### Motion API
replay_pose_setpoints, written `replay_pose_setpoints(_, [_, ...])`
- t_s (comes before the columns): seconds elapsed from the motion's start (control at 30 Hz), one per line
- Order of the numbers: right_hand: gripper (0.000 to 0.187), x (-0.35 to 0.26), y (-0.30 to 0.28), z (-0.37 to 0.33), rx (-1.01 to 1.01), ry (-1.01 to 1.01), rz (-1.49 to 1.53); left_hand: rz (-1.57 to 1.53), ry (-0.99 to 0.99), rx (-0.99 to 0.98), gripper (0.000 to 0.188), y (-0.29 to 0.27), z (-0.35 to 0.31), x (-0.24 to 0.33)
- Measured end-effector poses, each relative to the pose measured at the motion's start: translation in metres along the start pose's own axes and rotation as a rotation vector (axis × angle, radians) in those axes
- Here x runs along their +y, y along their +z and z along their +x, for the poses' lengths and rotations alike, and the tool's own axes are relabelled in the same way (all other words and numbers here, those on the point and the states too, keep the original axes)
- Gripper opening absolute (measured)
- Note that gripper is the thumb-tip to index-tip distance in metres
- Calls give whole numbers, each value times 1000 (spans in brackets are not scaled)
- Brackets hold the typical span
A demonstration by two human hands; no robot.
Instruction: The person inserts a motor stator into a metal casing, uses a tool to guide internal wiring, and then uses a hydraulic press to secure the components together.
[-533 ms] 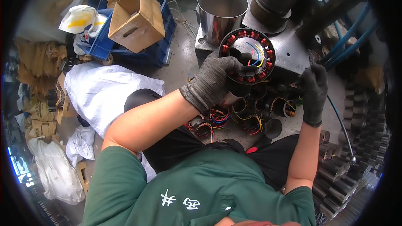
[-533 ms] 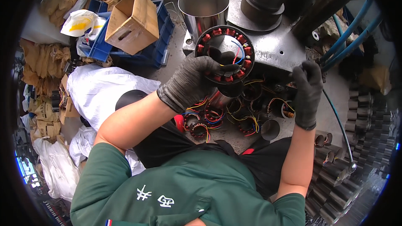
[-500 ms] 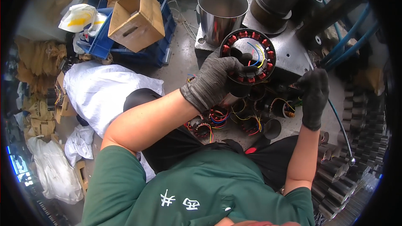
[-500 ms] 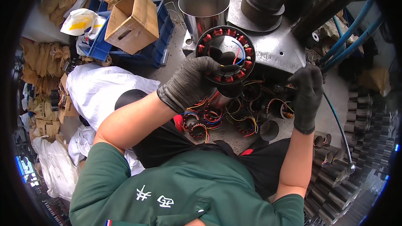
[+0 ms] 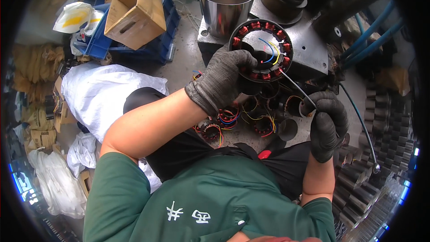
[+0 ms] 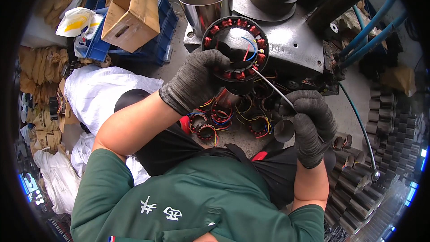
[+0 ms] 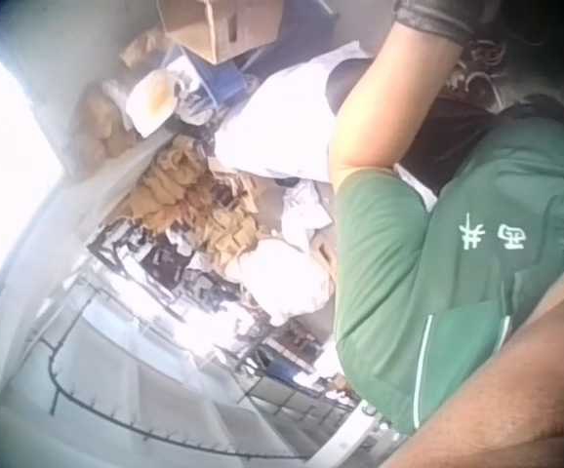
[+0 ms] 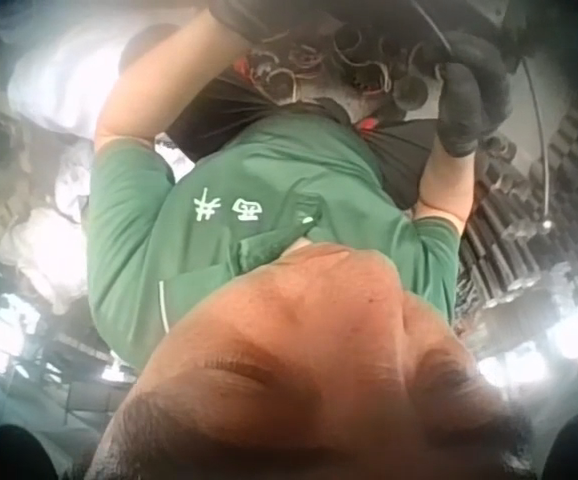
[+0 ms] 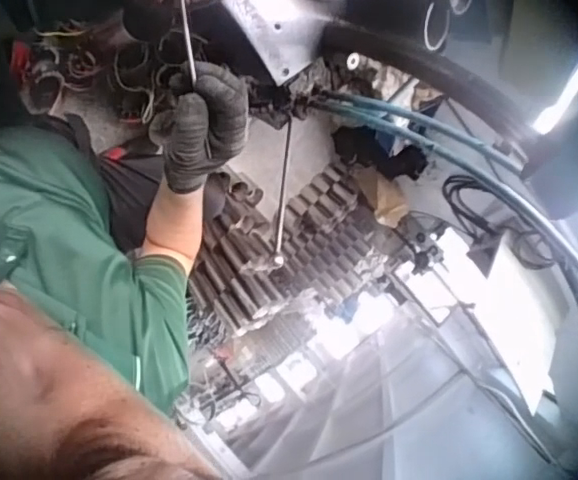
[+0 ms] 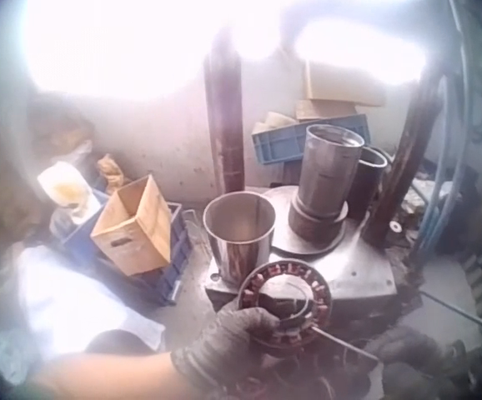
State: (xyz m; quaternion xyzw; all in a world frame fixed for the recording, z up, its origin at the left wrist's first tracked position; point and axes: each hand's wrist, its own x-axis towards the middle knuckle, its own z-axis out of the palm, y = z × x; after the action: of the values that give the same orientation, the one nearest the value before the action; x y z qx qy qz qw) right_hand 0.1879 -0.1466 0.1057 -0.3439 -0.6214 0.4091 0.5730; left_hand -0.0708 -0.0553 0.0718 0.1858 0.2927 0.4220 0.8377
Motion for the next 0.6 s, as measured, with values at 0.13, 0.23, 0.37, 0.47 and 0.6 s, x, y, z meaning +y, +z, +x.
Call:
replay_pose_setpoints(0.13, [19,2,-3,2,-8,-4,-10,42,64,-52,55,-2,4,-3])
replay_pose_setpoints(0.23, [19,3,-3,3,-8,-10,-65,99,96,-30,58,1,4,-5])
replay_pose_setpoints(0.37, [17,6,-2,2,-13,38,-92,120,209,-32,52,1,7,-9])
replay_pose_setpoints(0.47, [15,6,7,1,-17,79,-157,267,278,39,52,6,3,-9])
replay_pose_setpoints(0.6, [20,19,13,-2,-66,1,-372,680,437,120,58,15,-6,-12])
